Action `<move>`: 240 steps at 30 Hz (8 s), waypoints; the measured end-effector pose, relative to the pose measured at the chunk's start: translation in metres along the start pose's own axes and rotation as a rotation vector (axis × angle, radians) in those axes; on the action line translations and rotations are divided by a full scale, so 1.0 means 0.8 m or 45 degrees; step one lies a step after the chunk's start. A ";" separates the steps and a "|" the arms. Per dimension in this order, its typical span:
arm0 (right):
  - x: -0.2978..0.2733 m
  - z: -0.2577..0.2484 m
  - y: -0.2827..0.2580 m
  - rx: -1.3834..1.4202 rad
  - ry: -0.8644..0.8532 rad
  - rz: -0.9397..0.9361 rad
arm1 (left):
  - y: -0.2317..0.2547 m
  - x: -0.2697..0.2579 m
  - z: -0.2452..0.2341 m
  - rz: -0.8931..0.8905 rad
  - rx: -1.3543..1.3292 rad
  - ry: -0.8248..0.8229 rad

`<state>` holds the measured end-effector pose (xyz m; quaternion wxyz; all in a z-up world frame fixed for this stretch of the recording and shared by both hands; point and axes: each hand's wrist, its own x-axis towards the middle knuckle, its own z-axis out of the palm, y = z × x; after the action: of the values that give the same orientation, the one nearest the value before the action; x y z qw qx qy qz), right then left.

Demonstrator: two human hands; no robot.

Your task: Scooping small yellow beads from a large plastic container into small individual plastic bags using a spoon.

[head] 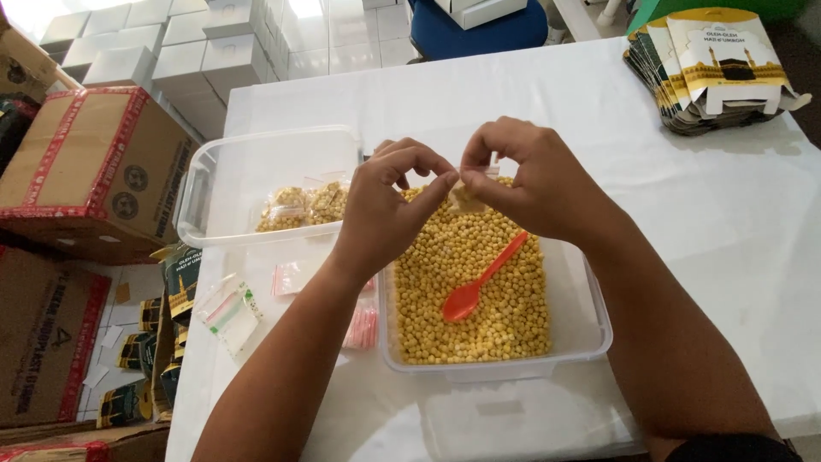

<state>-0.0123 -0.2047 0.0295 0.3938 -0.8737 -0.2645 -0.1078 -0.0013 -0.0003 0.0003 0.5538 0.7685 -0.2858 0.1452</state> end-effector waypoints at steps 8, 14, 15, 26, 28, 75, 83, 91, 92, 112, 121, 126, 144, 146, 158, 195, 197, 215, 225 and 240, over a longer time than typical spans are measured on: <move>-0.001 -0.013 0.009 -0.013 0.029 0.029 | -0.003 0.001 -0.003 0.006 0.023 0.065; -0.002 -0.008 0.011 0.084 0.010 -0.034 | -0.007 0.001 -0.006 0.012 -0.090 0.050; -0.002 -0.009 0.010 0.092 0.006 -0.024 | -0.009 0.001 -0.005 0.012 -0.138 -0.013; 0.005 -0.002 0.015 0.019 -0.050 0.300 | 0.001 0.021 -0.120 -0.240 -0.201 0.126; 0.006 -0.001 0.013 -0.051 -0.090 0.370 | -0.004 0.018 -0.138 -0.513 0.377 0.111; 0.005 0.006 0.014 -0.286 -0.264 0.397 | -0.087 -0.190 -0.149 0.029 1.475 -0.435; 0.003 0.008 0.028 -0.324 -0.280 0.286 | -0.068 -0.186 -0.166 -0.005 1.293 -0.321; 0.001 0.007 0.033 -0.312 -0.242 0.317 | -0.061 -0.171 -0.188 -0.208 0.965 -0.066; 0.000 0.007 0.033 -0.314 -0.240 0.322 | -0.046 -0.165 -0.187 -0.206 0.961 -0.070; -0.014 -0.029 -0.039 -0.202 -0.063 0.064 | 0.080 0.027 -0.038 -0.088 0.445 -0.658; -0.007 -0.027 -0.043 -0.158 -0.195 0.316 | 0.060 0.027 -0.034 -0.025 -0.026 -0.338; -0.010 -0.030 -0.038 -0.104 -0.068 0.135 | 0.057 0.027 -0.030 0.026 -0.008 -0.338; -0.010 -0.015 -0.027 0.025 -0.133 0.233 | 0.045 0.017 -0.021 0.141 0.150 -0.504; -0.009 -0.016 -0.028 0.044 -0.157 0.256 | 0.047 0.017 -0.021 0.127 0.110 -0.520; -0.009 -0.009 -0.028 -0.134 -0.002 0.100 | 0.024 0.015 0.000 0.191 0.453 -0.431; -0.009 -0.012 -0.040 -0.043 0.108 0.419 | 0.017 0.013 -0.002 0.837 0.791 -0.040; -0.009 -0.012 -0.042 -0.027 0.110 0.421 | 0.014 0.012 -0.002 0.806 0.771 -0.046; -0.005 -0.033 -0.063 -0.553 -0.622 0.777 | 0.002 0.016 0.000 0.450 0.162 -0.085; -0.029 0.048 0.016 -0.818 -1.255 -0.156 | 0.004 0.014 -0.001 0.209 0.093 -0.051; 0.032 0.053 0.009 -0.552 -1.145 0.415 | 0.001 0.016 -0.001 0.233 0.045 -0.023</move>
<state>0.0123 -0.1676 0.0065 0.0632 -0.9249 -0.2398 0.2883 0.0083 -0.0037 0.0081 0.5220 0.7501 -0.3572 0.1932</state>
